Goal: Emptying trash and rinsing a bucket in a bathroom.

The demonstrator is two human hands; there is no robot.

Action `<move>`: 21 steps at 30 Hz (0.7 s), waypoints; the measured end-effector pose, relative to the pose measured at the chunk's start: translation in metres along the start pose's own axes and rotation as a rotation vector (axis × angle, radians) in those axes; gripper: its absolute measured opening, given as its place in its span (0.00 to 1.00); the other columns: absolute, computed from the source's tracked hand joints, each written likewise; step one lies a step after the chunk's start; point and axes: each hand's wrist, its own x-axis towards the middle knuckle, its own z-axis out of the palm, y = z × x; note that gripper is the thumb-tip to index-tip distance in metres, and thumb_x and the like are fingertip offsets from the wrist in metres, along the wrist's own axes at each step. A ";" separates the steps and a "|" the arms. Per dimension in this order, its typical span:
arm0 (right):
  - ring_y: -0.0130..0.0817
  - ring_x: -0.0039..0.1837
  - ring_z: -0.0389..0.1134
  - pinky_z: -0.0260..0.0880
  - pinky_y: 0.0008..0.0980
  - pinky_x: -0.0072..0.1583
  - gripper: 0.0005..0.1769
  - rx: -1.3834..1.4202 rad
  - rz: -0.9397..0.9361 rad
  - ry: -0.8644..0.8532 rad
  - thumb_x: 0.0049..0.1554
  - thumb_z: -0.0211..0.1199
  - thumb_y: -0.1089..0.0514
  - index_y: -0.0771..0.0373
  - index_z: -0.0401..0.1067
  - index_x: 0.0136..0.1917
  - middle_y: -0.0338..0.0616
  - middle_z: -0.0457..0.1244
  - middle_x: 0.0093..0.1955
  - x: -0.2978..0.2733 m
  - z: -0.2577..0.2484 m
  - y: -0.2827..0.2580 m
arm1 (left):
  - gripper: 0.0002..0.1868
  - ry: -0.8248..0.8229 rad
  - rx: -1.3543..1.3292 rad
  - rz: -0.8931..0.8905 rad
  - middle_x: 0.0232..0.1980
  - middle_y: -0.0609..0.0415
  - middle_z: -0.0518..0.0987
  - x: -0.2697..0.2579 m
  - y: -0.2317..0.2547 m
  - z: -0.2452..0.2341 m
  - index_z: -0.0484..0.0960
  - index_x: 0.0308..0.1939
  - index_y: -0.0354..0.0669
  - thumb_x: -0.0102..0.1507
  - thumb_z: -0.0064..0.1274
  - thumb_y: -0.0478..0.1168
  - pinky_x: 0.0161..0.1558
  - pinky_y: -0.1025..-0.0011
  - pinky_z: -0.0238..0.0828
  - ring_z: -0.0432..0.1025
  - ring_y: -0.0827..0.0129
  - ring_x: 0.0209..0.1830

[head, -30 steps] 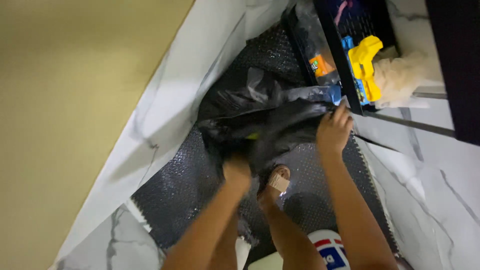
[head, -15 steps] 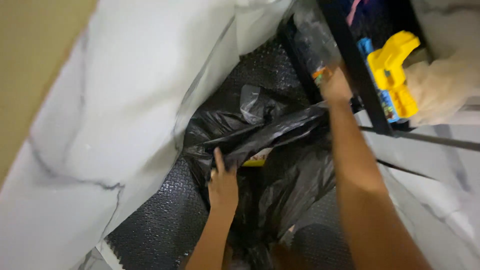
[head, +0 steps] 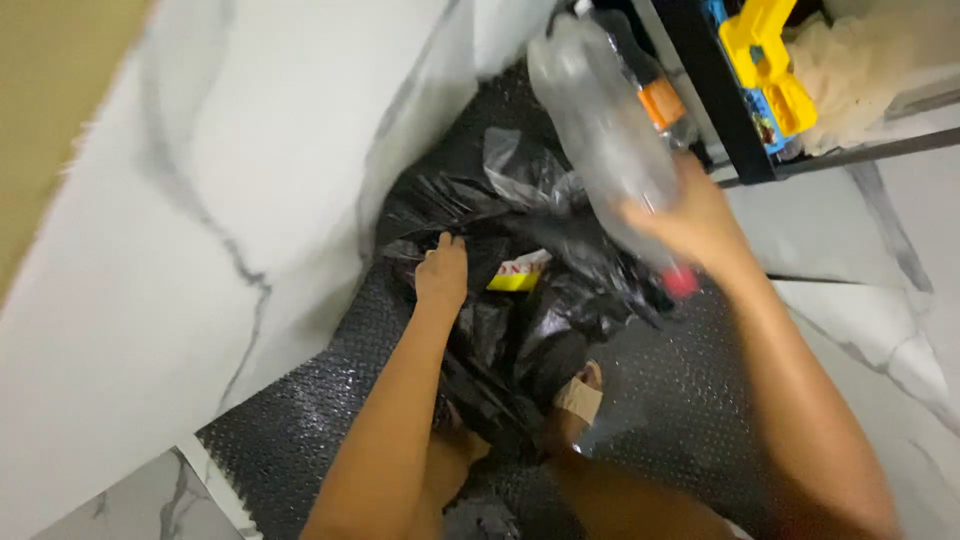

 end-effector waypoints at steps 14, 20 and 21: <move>0.47 0.58 0.70 0.71 0.45 0.61 0.39 0.835 0.633 -0.791 0.57 0.55 0.34 0.68 0.73 0.66 0.56 0.69 0.61 -0.123 0.015 -0.009 | 0.50 0.118 -0.645 0.058 0.85 0.63 0.47 -0.058 0.005 -0.182 0.60 0.75 0.44 0.48 0.53 0.17 0.49 0.59 0.74 0.68 0.52 0.64; 0.46 0.54 0.69 0.78 0.45 0.52 0.37 1.254 0.556 -0.325 0.57 0.56 0.30 0.64 0.70 0.63 0.51 0.67 0.56 -0.043 0.122 -0.031 | 0.60 0.262 -1.141 0.287 0.82 0.54 0.53 -0.070 0.016 -0.207 0.51 0.80 0.45 0.43 0.44 0.15 0.51 0.69 0.73 0.64 0.59 0.72; 0.44 0.57 0.69 0.76 0.44 0.54 0.34 1.180 0.507 -0.150 0.58 0.58 0.33 0.61 0.64 0.64 0.52 0.66 0.59 -0.033 0.144 -0.026 | 0.58 0.318 -1.408 0.293 0.84 0.53 0.54 -0.066 0.020 -0.204 0.49 0.80 0.47 0.45 0.42 0.16 0.50 0.70 0.72 0.69 0.59 0.65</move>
